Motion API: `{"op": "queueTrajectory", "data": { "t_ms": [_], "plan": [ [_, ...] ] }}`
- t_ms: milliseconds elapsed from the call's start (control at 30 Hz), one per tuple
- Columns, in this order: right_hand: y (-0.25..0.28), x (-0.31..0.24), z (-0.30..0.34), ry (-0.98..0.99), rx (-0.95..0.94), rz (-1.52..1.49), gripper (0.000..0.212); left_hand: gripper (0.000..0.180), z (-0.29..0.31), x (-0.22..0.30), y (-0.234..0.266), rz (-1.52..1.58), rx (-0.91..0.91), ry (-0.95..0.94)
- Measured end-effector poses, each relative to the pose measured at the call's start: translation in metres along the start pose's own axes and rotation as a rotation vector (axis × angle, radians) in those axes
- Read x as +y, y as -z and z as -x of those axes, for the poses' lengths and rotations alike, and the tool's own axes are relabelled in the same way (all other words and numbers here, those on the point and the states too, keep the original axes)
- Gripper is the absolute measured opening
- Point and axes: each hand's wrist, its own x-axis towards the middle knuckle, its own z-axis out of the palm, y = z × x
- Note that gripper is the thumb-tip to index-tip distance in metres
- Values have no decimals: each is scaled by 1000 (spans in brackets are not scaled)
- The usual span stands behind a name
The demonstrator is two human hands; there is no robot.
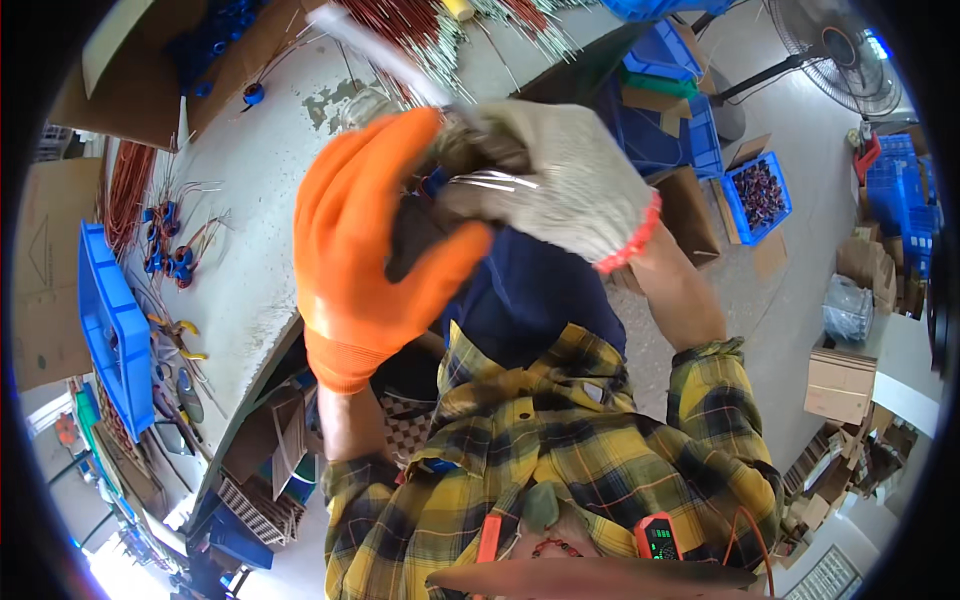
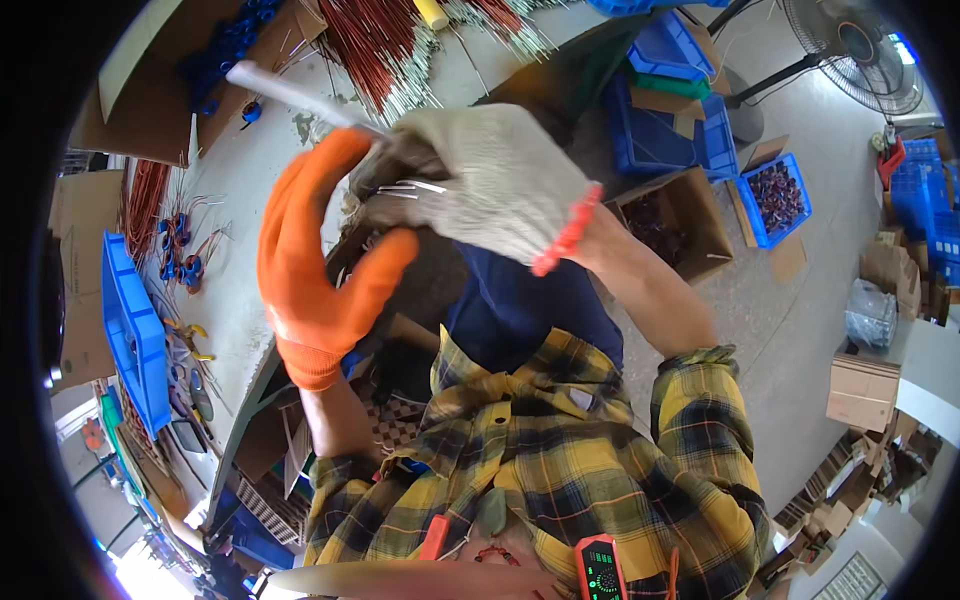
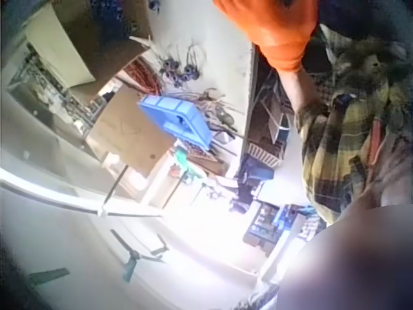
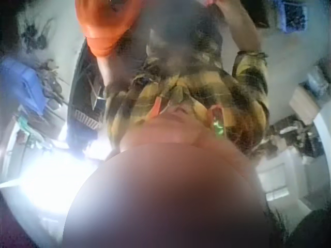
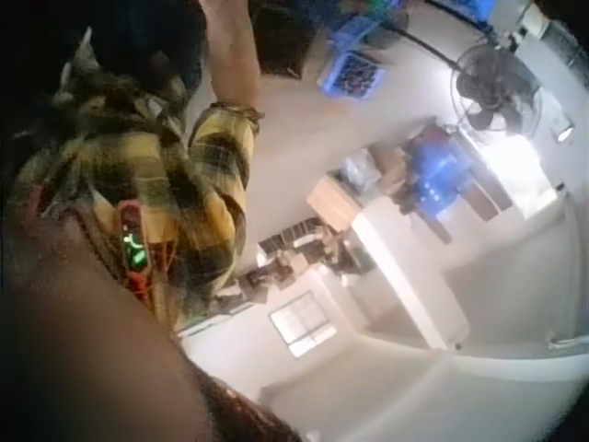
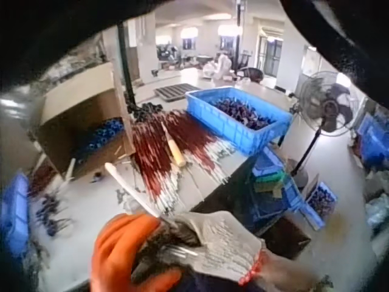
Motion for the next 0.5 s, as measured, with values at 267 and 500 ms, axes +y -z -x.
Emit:
{"op": "queueTrajectory", "data": {
  "t_ms": [267,500],
  "plan": [
    [0,0,110,-706,32,-109,26,28,-36,-18,0,-176,133,-325],
    [-36,10,115,-221,144,408,22,25,-23,-62,-20,591,43,304]
  ]
}}
